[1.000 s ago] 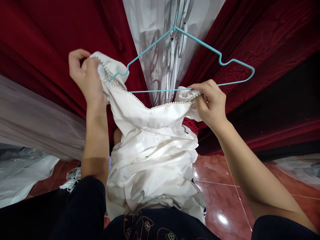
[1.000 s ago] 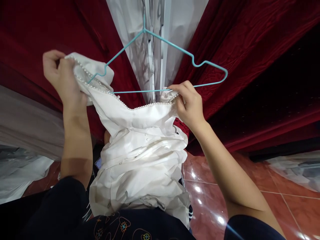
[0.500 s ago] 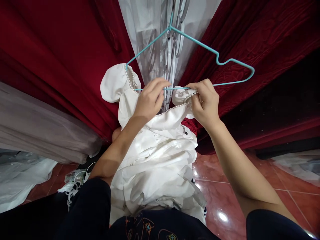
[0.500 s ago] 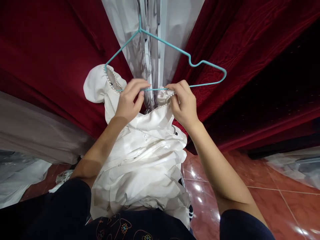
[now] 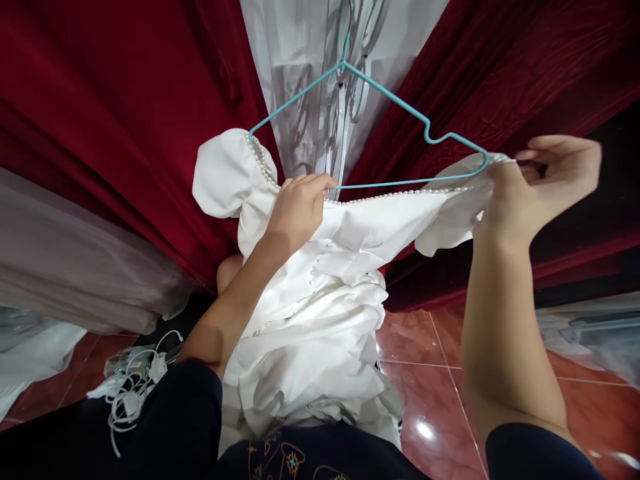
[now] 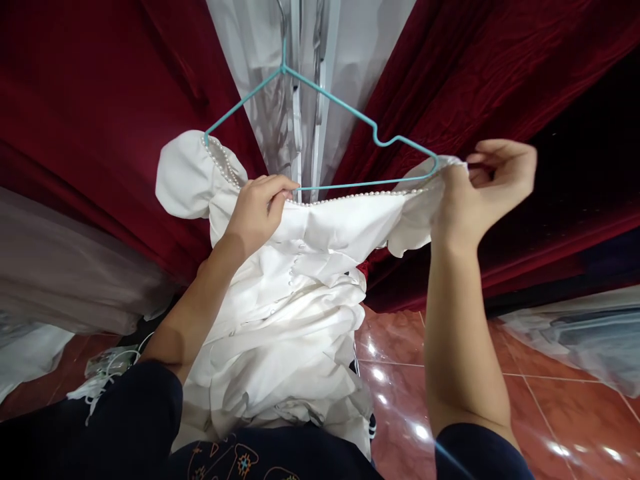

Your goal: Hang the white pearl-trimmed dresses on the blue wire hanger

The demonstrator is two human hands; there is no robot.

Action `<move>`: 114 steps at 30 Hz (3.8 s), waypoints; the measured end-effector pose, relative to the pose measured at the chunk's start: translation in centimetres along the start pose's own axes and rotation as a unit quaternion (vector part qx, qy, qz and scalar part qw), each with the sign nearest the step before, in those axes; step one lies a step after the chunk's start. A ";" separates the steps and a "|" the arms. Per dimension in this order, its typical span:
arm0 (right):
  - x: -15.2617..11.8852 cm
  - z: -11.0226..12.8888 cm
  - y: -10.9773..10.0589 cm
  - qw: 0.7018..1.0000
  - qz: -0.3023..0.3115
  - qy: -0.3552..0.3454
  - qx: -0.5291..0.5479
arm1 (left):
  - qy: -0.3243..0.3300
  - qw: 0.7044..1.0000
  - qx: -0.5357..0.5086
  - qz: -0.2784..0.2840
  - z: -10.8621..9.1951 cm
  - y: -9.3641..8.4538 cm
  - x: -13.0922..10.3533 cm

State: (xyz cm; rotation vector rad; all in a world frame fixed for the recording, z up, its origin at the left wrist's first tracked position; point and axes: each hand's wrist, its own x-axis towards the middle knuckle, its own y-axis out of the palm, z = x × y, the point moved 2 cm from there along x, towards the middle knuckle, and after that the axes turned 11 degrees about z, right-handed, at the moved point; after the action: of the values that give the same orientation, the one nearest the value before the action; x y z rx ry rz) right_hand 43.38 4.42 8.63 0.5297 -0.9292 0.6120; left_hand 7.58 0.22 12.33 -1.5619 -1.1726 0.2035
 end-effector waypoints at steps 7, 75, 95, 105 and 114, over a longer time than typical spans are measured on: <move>3.9 9.5 5.1 0.990 0.121 -0.075 0.019 | -0.014 1.000 0.007 -0.009 0.0 -0.5 -0.2; -6.6 11.0 6.6 0.950 0.269 -0.144 -0.071 | -0.014 0.997 0.064 -0.052 3.2 -2.8 -3.0; -1.9 5.4 0.4 0.959 0.224 0.096 -0.142 | -0.048 0.996 0.032 -0.075 3.1 -3.2 -2.5; -5.4 12.1 3.7 0.936 0.340 -0.076 -0.048 | -0.033 0.996 0.014 -0.086 3.5 -1.5 -1.8; -6.4 11.6 5.8 0.937 0.350 0.002 0.025 | 0.084 0.982 -0.072 -0.155 3.3 -3.5 -5.5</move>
State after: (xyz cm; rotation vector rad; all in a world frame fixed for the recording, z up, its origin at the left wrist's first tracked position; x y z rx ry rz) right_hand 29.91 -0.71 9.79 0.2264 -1.1017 1.2802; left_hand 0.75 -2.14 11.54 -1.4640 -1.2989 -0.2193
